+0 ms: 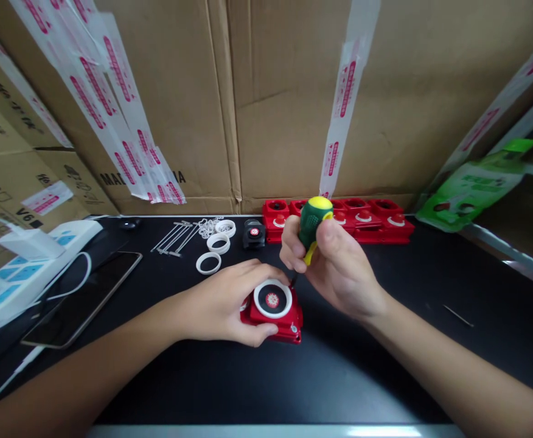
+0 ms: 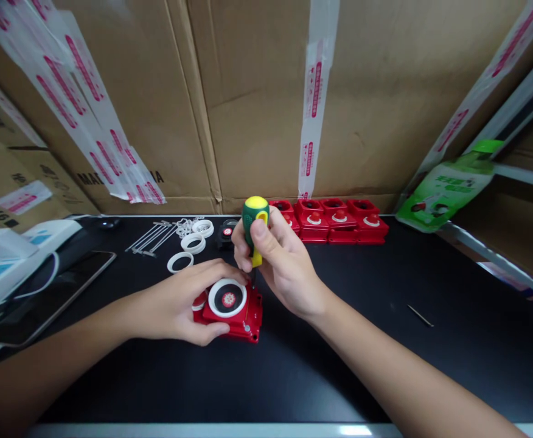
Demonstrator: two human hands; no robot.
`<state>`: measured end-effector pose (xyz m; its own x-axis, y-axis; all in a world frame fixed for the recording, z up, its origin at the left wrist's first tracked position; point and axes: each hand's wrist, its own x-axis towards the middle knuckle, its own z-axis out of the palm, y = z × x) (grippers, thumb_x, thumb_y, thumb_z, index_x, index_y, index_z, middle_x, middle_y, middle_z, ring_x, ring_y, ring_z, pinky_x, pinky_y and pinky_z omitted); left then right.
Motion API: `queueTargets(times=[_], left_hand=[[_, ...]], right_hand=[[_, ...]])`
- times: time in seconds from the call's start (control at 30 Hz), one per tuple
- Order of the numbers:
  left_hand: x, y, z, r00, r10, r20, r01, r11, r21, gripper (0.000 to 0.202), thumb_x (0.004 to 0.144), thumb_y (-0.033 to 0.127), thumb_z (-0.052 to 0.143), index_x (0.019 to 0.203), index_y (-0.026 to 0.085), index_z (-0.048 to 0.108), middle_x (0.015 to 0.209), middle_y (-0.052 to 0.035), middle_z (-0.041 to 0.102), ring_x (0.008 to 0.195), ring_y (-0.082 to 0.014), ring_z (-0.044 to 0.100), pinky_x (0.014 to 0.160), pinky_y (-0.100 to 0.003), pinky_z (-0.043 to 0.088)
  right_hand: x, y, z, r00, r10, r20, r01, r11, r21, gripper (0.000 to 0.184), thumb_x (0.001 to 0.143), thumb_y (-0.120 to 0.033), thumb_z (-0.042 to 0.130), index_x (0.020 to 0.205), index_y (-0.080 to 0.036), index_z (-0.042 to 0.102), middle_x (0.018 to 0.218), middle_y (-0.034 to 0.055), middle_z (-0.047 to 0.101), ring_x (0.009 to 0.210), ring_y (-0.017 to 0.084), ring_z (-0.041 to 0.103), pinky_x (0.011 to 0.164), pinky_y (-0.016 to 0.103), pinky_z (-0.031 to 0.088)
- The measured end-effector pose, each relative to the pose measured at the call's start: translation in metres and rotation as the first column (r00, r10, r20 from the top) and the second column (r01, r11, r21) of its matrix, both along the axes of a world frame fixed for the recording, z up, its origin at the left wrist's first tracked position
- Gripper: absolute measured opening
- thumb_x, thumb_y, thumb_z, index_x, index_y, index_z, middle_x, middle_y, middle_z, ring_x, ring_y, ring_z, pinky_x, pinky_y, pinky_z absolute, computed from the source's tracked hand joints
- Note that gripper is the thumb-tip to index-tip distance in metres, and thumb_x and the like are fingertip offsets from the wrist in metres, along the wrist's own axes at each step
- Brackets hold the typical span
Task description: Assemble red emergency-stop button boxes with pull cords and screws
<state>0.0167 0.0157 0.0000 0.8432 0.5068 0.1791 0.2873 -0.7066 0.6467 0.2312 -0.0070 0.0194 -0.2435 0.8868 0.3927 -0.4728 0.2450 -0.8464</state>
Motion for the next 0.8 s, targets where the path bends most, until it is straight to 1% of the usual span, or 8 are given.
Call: queueTargets(times=[0.07, 0.17, 0.23, 0.37, 0.53, 0.6, 0.7, 0.8], left_hand=[[-0.0005, -0.0003, -0.0007, 1.000, 0.001, 0.004, -0.001, 1.000, 0.002, 0.053, 0.083, 0.029, 0.084, 0.130, 0.024, 0.061, 0.122, -0.0064, 0.068, 0.112, -0.0261, 0.068, 0.101, -0.037, 0.054], [-0.0005, -0.0004, -0.0013, 1.000, -0.003, 0.022, 0.003, 1.000, 0.017, 0.055, 0.081, 0.028, 0.085, 0.129, 0.023, 0.061, 0.123, -0.0054, 0.069, 0.111, -0.0248, 0.067, 0.101, -0.035, 0.053], [0.0001, -0.0001, -0.0010, 0.999, -0.015, 0.038, 0.014, 1.000, 0.026, 0.054, 0.080, 0.027, 0.085, 0.128, 0.023, 0.061, 0.125, -0.0053, 0.069, 0.112, -0.0247, 0.067, 0.102, -0.035, 0.053], [0.0007, 0.0006, 0.0001, 0.999, -0.025, 0.043, 0.024, 0.999, 0.035, 0.056, 0.080, 0.026, 0.085, 0.129, 0.023, 0.060, 0.129, -0.0065, 0.069, 0.117, -0.0263, 0.066, 0.105, -0.037, 0.051], [-0.0005, 0.0000, 0.0003, 0.999, -0.022, 0.050, 0.020, 0.999, 0.042, 0.056, 0.077, 0.027, 0.087, 0.128, 0.023, 0.062, 0.120, -0.0057, 0.070, 0.109, -0.0262, 0.067, 0.099, -0.037, 0.053], [-0.0004, 0.0000, 0.0001, 0.998, -0.027, 0.057, 0.025, 0.999, 0.048, 0.056, 0.076, 0.028, 0.088, 0.126, 0.023, 0.063, 0.118, -0.0060, 0.071, 0.106, -0.0267, 0.067, 0.098, -0.038, 0.054], [0.0003, 0.0008, -0.0005, 0.997, -0.037, 0.066, 0.033, 0.998, 0.058, 0.056, 0.076, 0.031, 0.088, 0.125, 0.023, 0.063, 0.119, -0.0065, 0.072, 0.106, -0.0274, 0.068, 0.100, -0.040, 0.054], [0.0003, 0.0019, -0.0017, 0.996, -0.051, 0.076, 0.046, 0.997, 0.059, 0.057, 0.077, 0.033, 0.087, 0.127, 0.023, 0.062, 0.126, -0.0071, 0.071, 0.109, -0.0275, 0.068, 0.104, -0.040, 0.053]], right_hand=[[0.0008, 0.0005, -0.0003, 1.000, 0.001, -0.024, -0.001, 1.000, -0.011, 0.037, 0.101, -0.061, 0.066, 0.093, -0.024, 0.061, 0.079, -0.0018, 0.053, 0.064, 0.014, 0.047, 0.062, 0.030, 0.042], [0.0011, 0.0004, 0.0001, 0.996, 0.035, -0.084, -0.040, 0.998, -0.057, 0.042, 0.108, -0.058, 0.052, 0.101, -0.022, 0.071, 0.076, -0.0005, 0.053, 0.062, 0.014, 0.046, 0.062, 0.030, 0.041], [0.0006, -0.0003, 0.0010, 0.992, 0.055, -0.115, -0.064, 0.995, -0.081, 0.041, 0.109, -0.054, 0.052, 0.101, -0.021, 0.075, 0.074, -0.0003, 0.052, 0.061, 0.013, 0.044, 0.061, 0.030, 0.040], [-0.0003, -0.0009, 0.0018, 0.987, 0.059, -0.149, -0.073, 0.993, -0.090, 0.042, 0.110, -0.052, 0.051, 0.100, -0.020, 0.076, 0.073, 0.0002, 0.052, 0.061, 0.013, 0.043, 0.061, 0.029, 0.039], [0.0009, 0.0012, 0.0003, 0.987, 0.067, -0.148, -0.078, 0.994, -0.076, 0.044, 0.107, -0.058, 0.053, 0.103, -0.021, 0.076, 0.076, 0.0003, 0.052, 0.062, 0.013, 0.043, 0.063, 0.030, 0.042], [0.0018, 0.0015, 0.0003, 0.992, 0.060, -0.113, -0.065, 0.997, -0.038, 0.040, 0.104, -0.059, 0.060, 0.098, -0.021, 0.073, 0.079, 0.0001, 0.053, 0.064, 0.013, 0.044, 0.063, 0.029, 0.041], [0.0028, 0.0013, 0.0007, 0.996, 0.054, -0.071, -0.055, 0.998, -0.016, 0.034, 0.101, -0.053, 0.068, 0.089, -0.021, 0.068, 0.082, -0.0001, 0.053, 0.065, 0.013, 0.045, 0.062, 0.028, 0.041], [0.0032, 0.0012, 0.0002, 0.994, 0.078, -0.082, -0.084, 0.994, -0.076, 0.041, 0.107, -0.055, 0.055, 0.095, -0.021, 0.073, 0.078, 0.0003, 0.052, 0.062, 0.013, 0.043, 0.060, 0.028, 0.041]])
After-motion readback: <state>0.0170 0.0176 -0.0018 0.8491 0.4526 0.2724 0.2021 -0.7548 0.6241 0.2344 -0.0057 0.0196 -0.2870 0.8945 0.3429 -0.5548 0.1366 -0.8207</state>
